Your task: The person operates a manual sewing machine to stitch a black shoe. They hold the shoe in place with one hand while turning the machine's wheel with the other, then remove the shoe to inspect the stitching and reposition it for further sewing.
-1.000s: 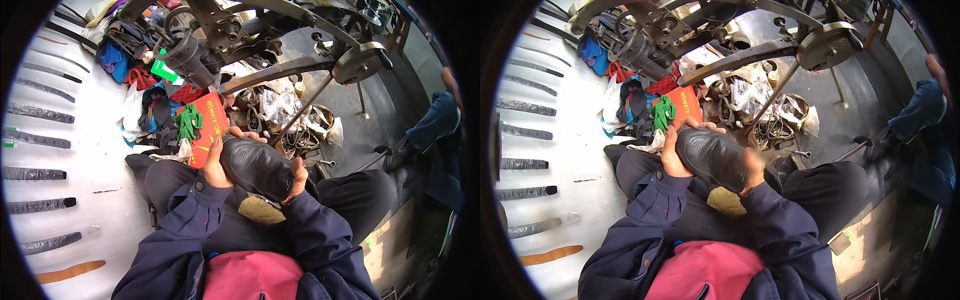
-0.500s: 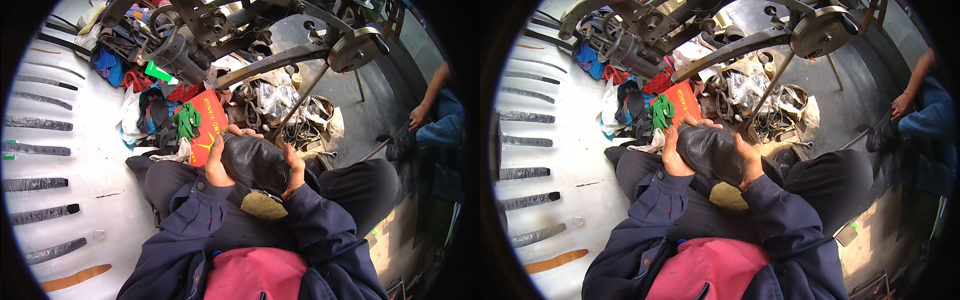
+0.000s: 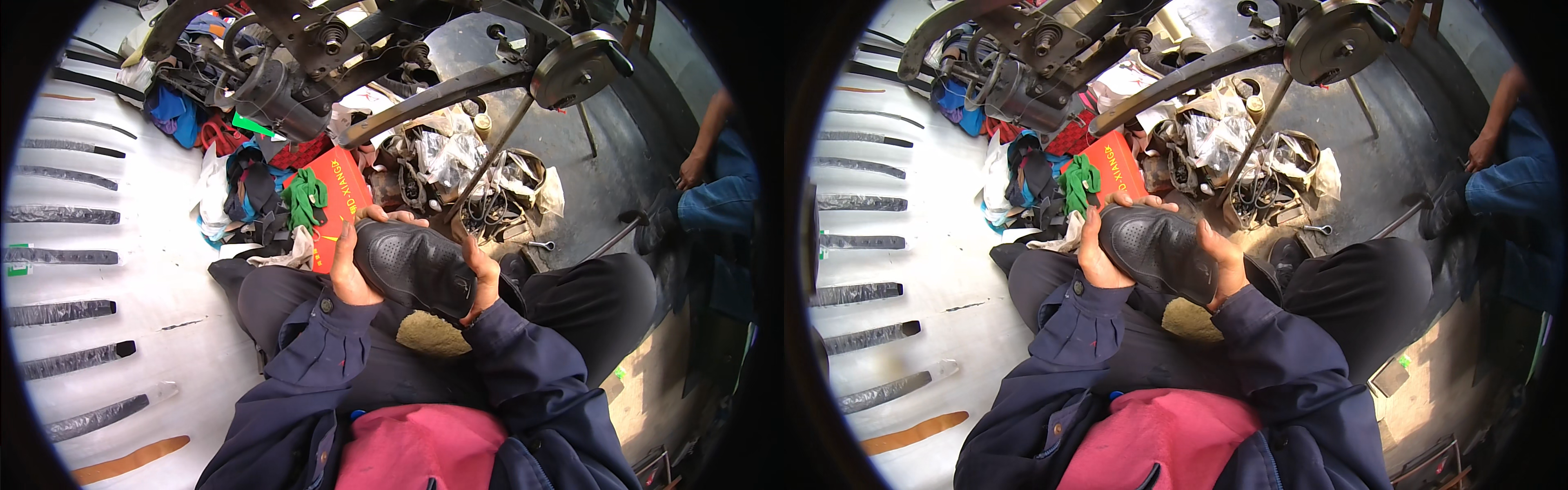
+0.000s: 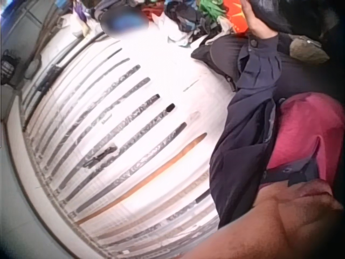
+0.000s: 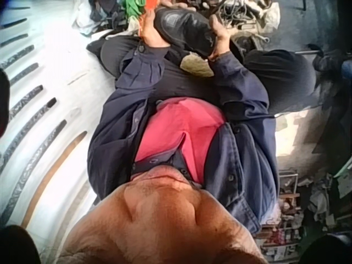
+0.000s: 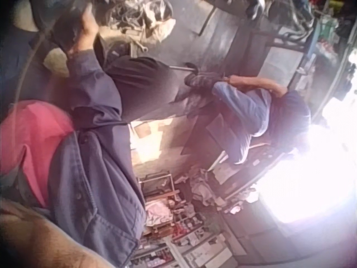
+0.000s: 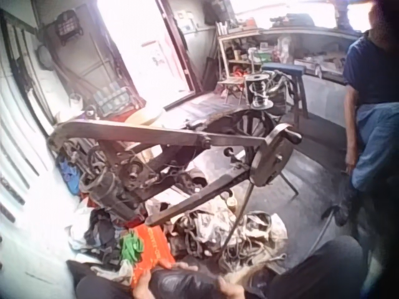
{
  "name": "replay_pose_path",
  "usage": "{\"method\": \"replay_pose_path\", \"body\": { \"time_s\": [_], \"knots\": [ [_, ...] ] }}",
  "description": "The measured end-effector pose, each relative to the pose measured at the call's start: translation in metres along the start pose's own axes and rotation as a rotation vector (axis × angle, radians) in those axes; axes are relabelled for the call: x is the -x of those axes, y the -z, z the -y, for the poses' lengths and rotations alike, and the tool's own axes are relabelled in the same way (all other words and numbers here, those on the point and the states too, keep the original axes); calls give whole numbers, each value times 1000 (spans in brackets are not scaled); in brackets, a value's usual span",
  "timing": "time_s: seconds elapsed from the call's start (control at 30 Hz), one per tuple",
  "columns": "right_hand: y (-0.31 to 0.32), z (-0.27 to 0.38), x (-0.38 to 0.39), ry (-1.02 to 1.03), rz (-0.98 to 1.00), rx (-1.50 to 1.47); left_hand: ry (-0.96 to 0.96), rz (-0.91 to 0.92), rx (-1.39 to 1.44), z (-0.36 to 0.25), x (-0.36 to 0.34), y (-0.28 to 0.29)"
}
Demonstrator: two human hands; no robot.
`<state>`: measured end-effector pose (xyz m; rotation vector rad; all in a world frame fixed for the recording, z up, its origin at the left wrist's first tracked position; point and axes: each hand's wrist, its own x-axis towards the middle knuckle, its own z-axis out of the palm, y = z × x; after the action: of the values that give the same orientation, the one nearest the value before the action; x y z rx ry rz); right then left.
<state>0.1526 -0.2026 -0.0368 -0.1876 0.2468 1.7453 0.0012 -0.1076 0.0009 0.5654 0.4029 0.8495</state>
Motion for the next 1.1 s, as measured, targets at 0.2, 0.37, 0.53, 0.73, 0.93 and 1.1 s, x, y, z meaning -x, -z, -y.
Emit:
{"method": "replay_pose_path", "body": {
  "time_s": [0.2, 0.37, 0.53, 0.73, 0.93, 1.1],
  "knots": [
    [0, 4, 3, -1, -26, 62, -12, 45, -18, 0, -1, -3],
    [-6, 5, 3, -10, -14, 88, -31, 44, -36, 2, 0, -2],
    [-11, 3, 1, -14, -45, 115, -44, 45, -58, 4, 0, 3],
    [-14, 5, 2, -31, -38, 134, -15, 4, -46, -1, 1, 7],
    [-15, 3, 2, -11, -44, 176, -41, -30, -98, -6, -1, 9],
    [-21, 3, 3, 8, -77, 218, -39, -33, -119, -6, -2, 11]
  ]
}}
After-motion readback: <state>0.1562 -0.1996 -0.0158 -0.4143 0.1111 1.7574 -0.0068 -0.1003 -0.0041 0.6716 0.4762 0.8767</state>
